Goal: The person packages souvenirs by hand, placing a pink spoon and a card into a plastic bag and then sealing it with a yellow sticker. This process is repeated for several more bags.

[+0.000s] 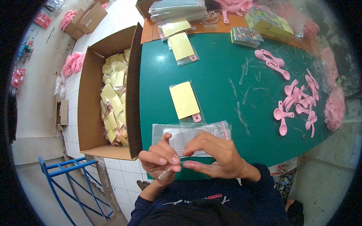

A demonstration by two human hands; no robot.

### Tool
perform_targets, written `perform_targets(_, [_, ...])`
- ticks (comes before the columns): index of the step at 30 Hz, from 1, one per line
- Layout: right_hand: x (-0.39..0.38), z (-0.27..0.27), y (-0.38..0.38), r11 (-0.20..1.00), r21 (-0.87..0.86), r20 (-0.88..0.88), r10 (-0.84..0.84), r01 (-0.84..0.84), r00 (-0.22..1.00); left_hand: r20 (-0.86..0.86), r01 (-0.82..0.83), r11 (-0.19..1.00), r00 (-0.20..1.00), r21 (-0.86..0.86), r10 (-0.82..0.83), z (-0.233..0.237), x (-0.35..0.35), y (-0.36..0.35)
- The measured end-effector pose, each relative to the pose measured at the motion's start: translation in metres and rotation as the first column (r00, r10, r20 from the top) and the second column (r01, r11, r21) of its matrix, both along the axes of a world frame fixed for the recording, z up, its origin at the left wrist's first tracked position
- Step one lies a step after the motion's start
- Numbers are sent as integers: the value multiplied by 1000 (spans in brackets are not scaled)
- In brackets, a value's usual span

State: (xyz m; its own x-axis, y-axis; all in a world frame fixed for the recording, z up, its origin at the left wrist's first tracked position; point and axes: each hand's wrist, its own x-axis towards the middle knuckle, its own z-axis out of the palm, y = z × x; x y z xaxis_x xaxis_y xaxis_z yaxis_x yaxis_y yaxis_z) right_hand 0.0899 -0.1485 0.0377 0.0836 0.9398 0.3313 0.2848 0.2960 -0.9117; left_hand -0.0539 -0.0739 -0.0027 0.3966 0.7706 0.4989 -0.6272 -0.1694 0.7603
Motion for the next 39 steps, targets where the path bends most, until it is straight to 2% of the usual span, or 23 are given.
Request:
perform_targets(4, [-1, 7, -2, 999, -51, -77, 0, -4, 997, 24, 14, 999, 1000, -44, -13, -4, 0, 0])
perform_targets(13, [1, -2, -6, 997, -62, -70, -42, 38, 997, 70, 58, 982, 997, -181, -46, -6, 2, -5])
perform_targets(19, [2, 5, -7, 970, -242, -117, -65, 35, 991, -64, 13, 965, 998, -261, -30, -7, -4, -5])
perform_targets(28, [16, -11, 0, 891, -453, -137, -92, 20, 986, -424, -126, 935, 905, -333, -29, -7, -11, 3])
perform_targets(31, [28, -13, 5, 871, -490, -73, -80, 34, 994, -564, -211, 957, 823, -198, 65, -16, -18, 10])
perform_targets(34, [48, -22, 10, 847, -529, 39, -32, 48, 999, -704, -295, 955, 674, 21, 224, -26, -24, 20])
perform_targets(37, [61, -31, 16, 826, -561, 123, 29, 46, 992, -824, -121, 952, 478, 280, 303, -22, -20, 25])
perform_targets(38, [64, -32, 18, 813, -582, 129, 55, 31, 990, -850, -119, 969, 466, 215, 246, -22, -18, 21])
perform_targets(39, [65, -32, 19, 798, -603, 134, 79, 18, 988, -850, -88, 964, 457, 250, 262, -24, -18, 20])
